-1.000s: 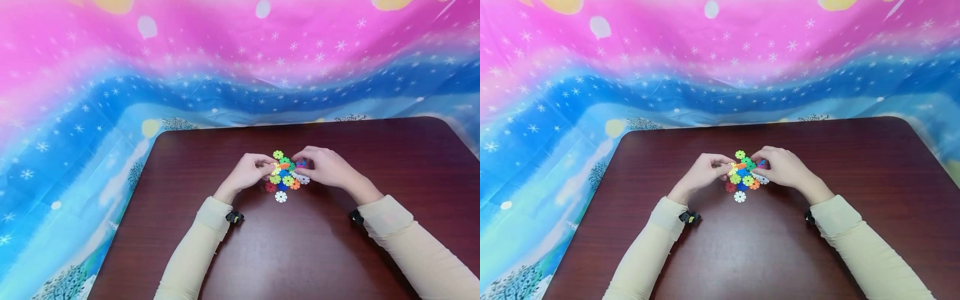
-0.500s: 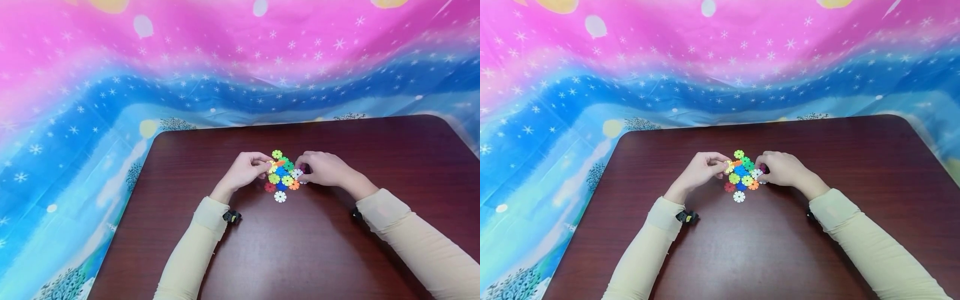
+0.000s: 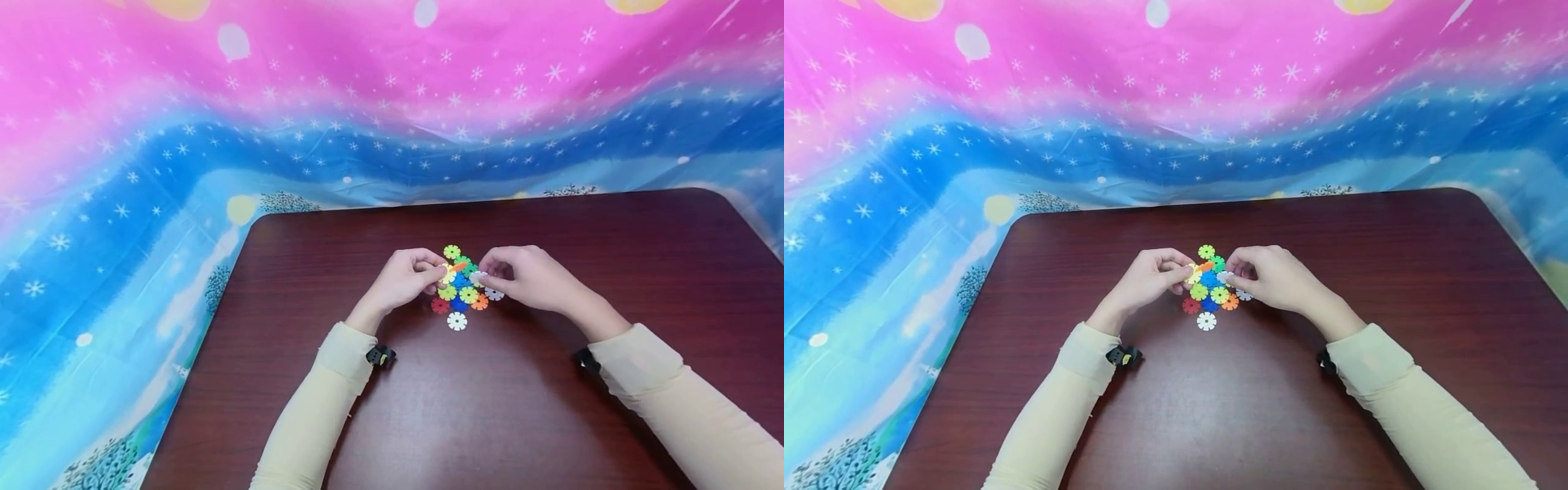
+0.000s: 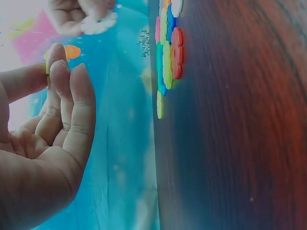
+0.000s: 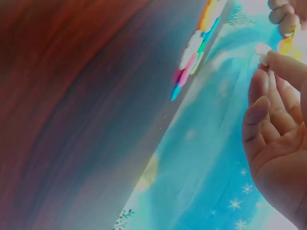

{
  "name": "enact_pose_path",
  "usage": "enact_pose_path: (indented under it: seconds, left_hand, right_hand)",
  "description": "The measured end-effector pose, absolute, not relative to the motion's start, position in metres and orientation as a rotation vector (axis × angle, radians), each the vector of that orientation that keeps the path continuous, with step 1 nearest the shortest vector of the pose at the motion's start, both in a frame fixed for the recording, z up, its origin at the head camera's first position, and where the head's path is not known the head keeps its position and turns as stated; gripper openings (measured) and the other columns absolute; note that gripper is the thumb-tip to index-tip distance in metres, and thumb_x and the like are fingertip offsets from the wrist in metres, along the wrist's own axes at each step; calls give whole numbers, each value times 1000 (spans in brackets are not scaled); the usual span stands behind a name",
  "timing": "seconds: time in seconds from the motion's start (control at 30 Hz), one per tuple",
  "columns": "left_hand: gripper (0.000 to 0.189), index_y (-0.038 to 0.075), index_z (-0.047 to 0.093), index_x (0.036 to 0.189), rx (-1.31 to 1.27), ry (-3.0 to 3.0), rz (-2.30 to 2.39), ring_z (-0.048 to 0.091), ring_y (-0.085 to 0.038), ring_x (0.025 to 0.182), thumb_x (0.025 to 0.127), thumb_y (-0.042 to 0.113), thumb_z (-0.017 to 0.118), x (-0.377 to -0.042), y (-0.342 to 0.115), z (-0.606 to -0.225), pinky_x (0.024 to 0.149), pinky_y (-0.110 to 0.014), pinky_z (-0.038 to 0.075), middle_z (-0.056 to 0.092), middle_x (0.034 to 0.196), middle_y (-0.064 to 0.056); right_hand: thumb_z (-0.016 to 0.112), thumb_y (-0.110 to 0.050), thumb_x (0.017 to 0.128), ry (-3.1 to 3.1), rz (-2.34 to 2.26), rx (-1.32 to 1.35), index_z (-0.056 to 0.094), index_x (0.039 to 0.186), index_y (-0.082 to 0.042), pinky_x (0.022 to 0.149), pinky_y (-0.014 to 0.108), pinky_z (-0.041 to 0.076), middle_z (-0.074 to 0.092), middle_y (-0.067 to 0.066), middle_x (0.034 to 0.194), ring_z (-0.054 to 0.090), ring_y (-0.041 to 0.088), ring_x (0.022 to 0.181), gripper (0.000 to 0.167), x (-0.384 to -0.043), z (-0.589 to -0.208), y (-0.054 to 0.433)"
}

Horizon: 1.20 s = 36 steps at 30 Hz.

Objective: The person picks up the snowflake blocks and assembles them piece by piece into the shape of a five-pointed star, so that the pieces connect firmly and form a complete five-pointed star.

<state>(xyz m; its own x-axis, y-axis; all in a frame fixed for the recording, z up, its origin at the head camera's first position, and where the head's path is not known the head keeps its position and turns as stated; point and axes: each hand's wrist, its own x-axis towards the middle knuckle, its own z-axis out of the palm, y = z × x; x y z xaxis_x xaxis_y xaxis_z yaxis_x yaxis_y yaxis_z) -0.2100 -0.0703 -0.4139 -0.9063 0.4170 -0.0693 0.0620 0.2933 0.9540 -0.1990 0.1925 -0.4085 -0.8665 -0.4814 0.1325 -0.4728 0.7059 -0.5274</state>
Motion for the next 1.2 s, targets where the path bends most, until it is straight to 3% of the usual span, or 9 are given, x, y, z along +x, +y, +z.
enact_pose_path:
  seconds: [0.27,0.43,0.7,1.2]
  left_hand:
    - [21,0,72,114,446,2198,1711,73,-42,87,99,15,73,-208,-66,-416,74,-33,63,77,88,-8]
    - [21,0,73,114,456,2190,1727,73,-43,88,99,15,72,-206,-64,-417,74,-33,63,77,87,-8]
    - [20,0,73,113,456,2193,1748,74,-41,88,99,14,73,-205,-64,-417,73,-32,63,77,86,-8]
    - [20,0,73,113,463,2212,1712,74,-41,87,99,15,73,-206,-62,-418,74,-32,62,76,85,-7]
  right_hand:
    - [87,-13,86,2987,-1056,-929,75,102,-16,67,40,59,70,-8,87,63,7,75,21,-182,-406,182]
    - [89,-10,83,3033,-1064,-1002,76,101,-16,64,38,59,70,-8,88,62,6,74,24,-177,-408,179]
    - [89,-13,83,3073,-1070,-1102,76,97,-18,62,36,58,68,-13,83,59,1,69,19,-176,-410,174]
    - [89,-10,82,3102,-1064,-1131,76,97,-16,63,32,59,70,-9,86,62,3,71,21,-174,-414,171]
